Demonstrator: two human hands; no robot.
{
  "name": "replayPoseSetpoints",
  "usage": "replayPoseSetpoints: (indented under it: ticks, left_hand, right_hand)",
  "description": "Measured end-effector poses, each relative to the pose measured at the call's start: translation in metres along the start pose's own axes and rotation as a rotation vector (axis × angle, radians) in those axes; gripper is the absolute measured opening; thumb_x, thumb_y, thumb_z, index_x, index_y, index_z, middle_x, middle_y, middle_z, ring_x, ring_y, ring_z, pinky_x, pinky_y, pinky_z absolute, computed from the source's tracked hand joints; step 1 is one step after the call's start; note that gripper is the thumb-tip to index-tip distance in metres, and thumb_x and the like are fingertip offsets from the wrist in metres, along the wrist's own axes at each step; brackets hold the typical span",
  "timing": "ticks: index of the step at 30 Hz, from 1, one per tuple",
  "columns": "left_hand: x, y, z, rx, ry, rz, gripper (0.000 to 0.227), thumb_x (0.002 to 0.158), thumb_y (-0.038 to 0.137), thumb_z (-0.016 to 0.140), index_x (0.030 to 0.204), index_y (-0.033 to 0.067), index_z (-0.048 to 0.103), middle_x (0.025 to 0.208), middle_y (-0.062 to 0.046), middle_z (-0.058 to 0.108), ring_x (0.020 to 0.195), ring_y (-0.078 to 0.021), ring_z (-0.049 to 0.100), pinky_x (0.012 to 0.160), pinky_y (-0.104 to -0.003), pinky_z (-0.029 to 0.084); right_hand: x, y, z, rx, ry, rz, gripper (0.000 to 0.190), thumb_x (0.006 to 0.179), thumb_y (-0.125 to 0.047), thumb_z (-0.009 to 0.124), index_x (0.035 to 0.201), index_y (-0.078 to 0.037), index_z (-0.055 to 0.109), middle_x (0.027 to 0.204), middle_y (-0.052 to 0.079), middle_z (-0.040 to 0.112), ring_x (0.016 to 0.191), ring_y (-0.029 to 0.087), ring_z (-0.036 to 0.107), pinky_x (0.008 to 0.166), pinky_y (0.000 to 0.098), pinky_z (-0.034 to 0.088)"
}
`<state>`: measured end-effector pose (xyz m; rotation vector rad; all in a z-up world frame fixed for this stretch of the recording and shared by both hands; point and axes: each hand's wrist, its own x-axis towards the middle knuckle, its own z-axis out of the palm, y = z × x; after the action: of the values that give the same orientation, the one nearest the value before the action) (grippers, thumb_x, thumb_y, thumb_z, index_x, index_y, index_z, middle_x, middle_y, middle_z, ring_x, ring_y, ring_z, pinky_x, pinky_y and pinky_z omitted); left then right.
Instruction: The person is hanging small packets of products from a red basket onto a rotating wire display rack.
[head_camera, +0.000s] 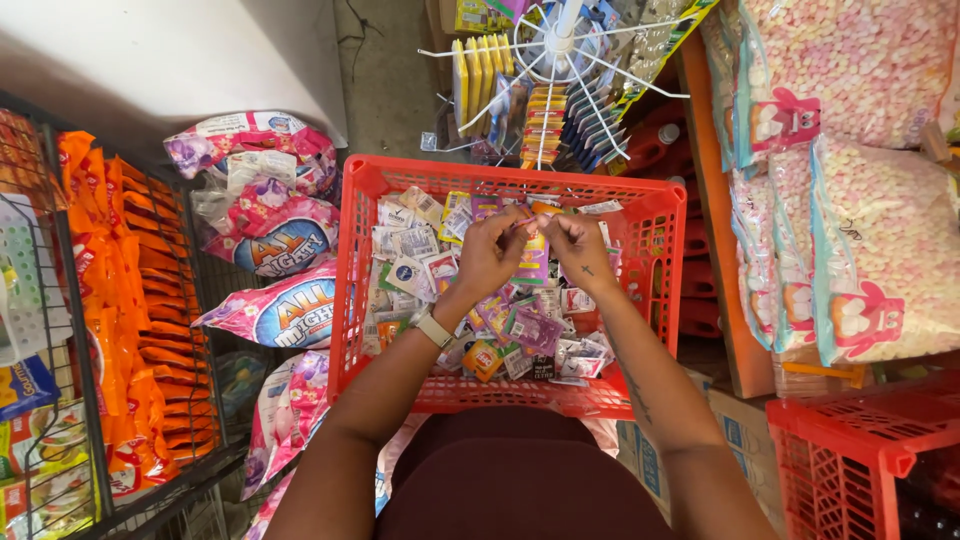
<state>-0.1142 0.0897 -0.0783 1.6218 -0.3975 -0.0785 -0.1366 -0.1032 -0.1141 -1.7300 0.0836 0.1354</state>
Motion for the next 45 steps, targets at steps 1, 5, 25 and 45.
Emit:
replayPoseSetpoints:
  ticks: [1,5,25,45]
  left_hand:
    - [-0.001,-0.003,0.001,0.0,0.002,0.001,0.015,0.1,0.016,0.067,0.094,0.0033,0.062,0.063,0.003,0.047,0.053,-0.0027,0.041,0.048,-0.025,0.032]
    - [0.0,-0.008,0.002,0.021,0.054,-0.003,0.02,0.102,0.018,0.068,0.091,0.0035,0.06,0.06,0.0,0.046,0.053,-0.0049,0.039,0.048,-0.028,0.029]
    - [0.006,-0.017,-0.001,-0.079,0.104,-0.095,0.022,0.099,0.016,0.066,0.111,0.0008,0.075,0.076,0.004,0.063,0.065,-0.0012,0.05,0.055,-0.021,0.042]
    - [0.055,0.136,0.173,-0.572,-0.517,0.071,0.011,0.103,0.009,0.069,0.108,-0.0009,0.068,0.099,-0.001,0.073,0.089,-0.0058,0.068,0.081,-0.023,0.055]
  right_hand:
    - [-0.001,-0.005,0.003,-0.001,-0.002,-0.001,0.029,0.108,-0.027,0.062,0.1,-0.002,0.074,0.082,-0.003,0.068,0.067,0.002,0.048,0.061,0.0219,0.043]
    - [-0.003,-0.025,0.011,0.074,-0.003,-0.028,0.031,0.106,-0.03,0.062,0.109,-0.004,0.077,0.086,-0.006,0.067,0.075,0.0,0.052,0.068,0.0208,0.046]
    - [-0.005,-0.027,0.022,0.043,0.096,-0.157,0.025,0.103,-0.023,0.066,0.085,-0.004,0.066,0.075,-0.009,0.053,0.067,0.0,0.045,0.058,0.0219,0.039]
    - [-0.136,-0.161,-0.144,0.054,0.826,-0.422,0.009,0.101,-0.008,0.066,0.102,0.0,0.071,0.09,-0.003,0.07,0.08,0.003,0.061,0.073,0.0211,0.051]
